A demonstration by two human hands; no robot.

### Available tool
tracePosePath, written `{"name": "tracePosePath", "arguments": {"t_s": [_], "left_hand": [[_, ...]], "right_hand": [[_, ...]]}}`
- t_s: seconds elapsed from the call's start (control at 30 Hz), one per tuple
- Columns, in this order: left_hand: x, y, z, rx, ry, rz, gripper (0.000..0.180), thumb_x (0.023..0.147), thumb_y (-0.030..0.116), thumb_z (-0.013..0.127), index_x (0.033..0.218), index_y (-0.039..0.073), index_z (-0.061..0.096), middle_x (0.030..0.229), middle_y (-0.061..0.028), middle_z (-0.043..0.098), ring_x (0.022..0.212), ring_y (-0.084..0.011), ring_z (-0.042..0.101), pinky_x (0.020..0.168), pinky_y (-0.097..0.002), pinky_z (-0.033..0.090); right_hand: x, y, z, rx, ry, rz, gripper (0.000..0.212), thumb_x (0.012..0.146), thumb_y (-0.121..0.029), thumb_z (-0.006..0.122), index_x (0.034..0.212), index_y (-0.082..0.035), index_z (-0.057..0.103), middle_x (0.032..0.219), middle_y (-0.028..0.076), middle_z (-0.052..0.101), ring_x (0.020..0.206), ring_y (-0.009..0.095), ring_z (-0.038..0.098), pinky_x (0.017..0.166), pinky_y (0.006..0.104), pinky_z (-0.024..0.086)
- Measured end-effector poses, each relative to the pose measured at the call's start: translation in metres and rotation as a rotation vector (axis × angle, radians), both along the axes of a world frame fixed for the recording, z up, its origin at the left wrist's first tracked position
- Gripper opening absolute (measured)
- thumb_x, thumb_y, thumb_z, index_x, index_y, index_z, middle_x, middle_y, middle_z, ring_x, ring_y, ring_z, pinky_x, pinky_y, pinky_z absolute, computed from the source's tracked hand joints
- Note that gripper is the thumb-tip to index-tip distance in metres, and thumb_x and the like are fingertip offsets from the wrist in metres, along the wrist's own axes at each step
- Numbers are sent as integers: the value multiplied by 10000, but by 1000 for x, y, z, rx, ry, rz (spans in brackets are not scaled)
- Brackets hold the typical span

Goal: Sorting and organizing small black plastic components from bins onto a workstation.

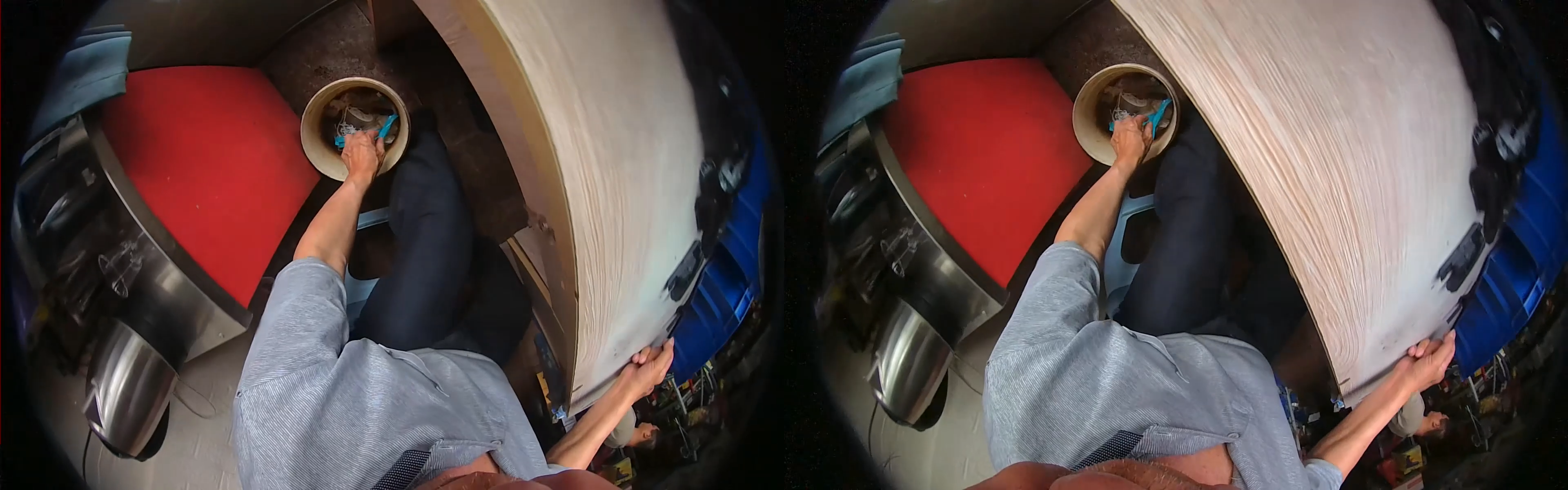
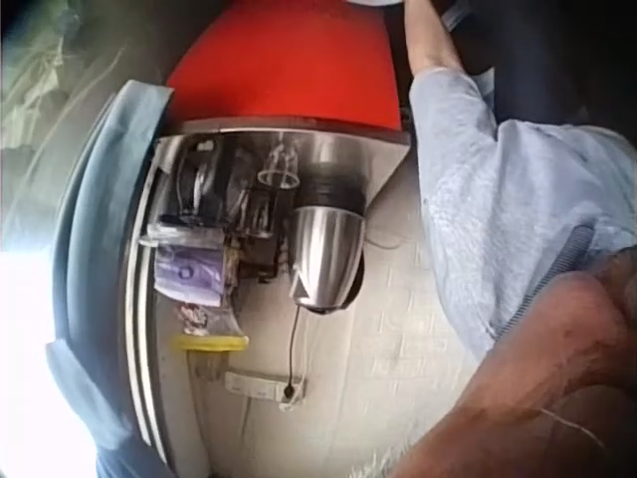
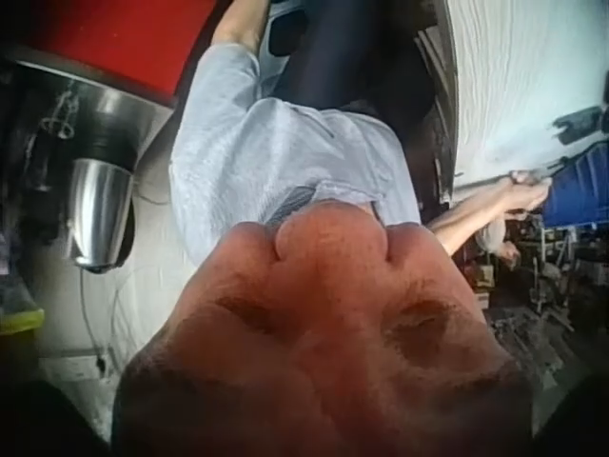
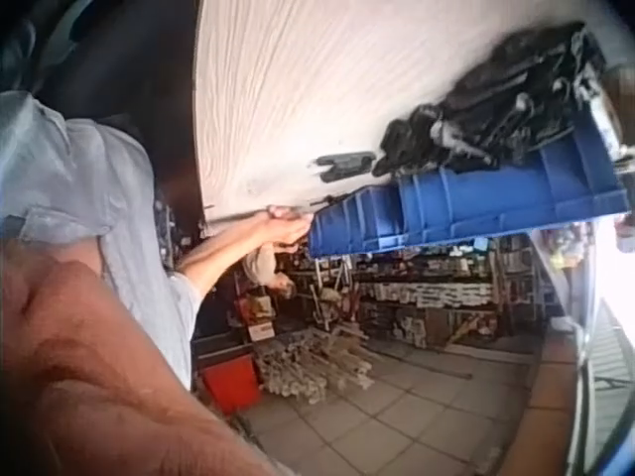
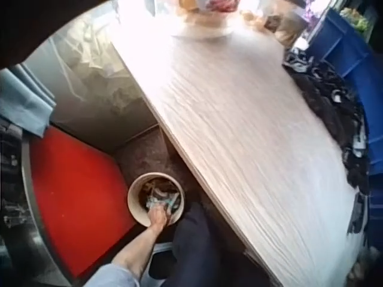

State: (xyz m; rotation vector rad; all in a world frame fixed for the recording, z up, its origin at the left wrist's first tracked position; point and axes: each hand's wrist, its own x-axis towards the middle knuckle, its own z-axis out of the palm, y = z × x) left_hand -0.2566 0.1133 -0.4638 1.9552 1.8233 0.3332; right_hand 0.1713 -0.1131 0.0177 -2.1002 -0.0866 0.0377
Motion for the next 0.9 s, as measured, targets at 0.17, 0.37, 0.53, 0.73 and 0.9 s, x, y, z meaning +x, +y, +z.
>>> {"name": "tracePosePath", "arguments": {"t_s": [0.17, 0.37, 0.53, 0.73, 0.9], "left_hand": [[8, 13, -24, -155, 30, 80, 225, 802, 271, 671, 968, 128, 722, 899, -143, 691, 867, -354, 636, 759, -456, 512], [11, 27, -52, -414, -69, 211, 278, 822, 244, 622, 1065, 136, 702, 1002, -177, 698, 955, -374, 662, 830, -474, 525], [13, 42, -62, -399, -2, 98, 286, 805, 171, 583, 1061, 166, 711, 978, -169, 704, 948, -371, 660, 822, -460, 535], [18, 49, -74, -187, 137, -82, 263, 764, 126, 590, 985, 178, 723, 895, -130, 668, 902, -351, 637, 767, -456, 542], [31, 53, -79, -150, 159, -127, 198, 760, 120, 604, 925, 133, 712, 943, -126, 643, 960, -345, 592, 736, -463, 538]], "right_hand": [[-7, 8, 2, -31, -23, -27, 235, 898, -285, 684, 868, -67, 601, 505, -41, 302, 423, 84, 336, 378, 247, 269], [-2, 2, 1, -17, -38, -49, 305, 873, -323, 707, 934, -43, 604, 501, -49, 300, 427, 77, 329, 388, 243, 250], [-7, 9, -1, -44, -56, -74, 330, 867, -348, 710, 948, -49, 596, 499, -60, 290, 433, 71, 321, 398, 238, 247], [-1, 0, 0, -47, -57, -81, 355, 838, -368, 746, 944, -60, 605, 512, -53, 291, 435, 75, 308, 403, 239, 255], [-1, 9, -2, -53, -42, -91, 334, 882, -372, 695, 961, -67, 583, 495, -61, 293, 408, 63, 305, 372, 229, 251]]}}
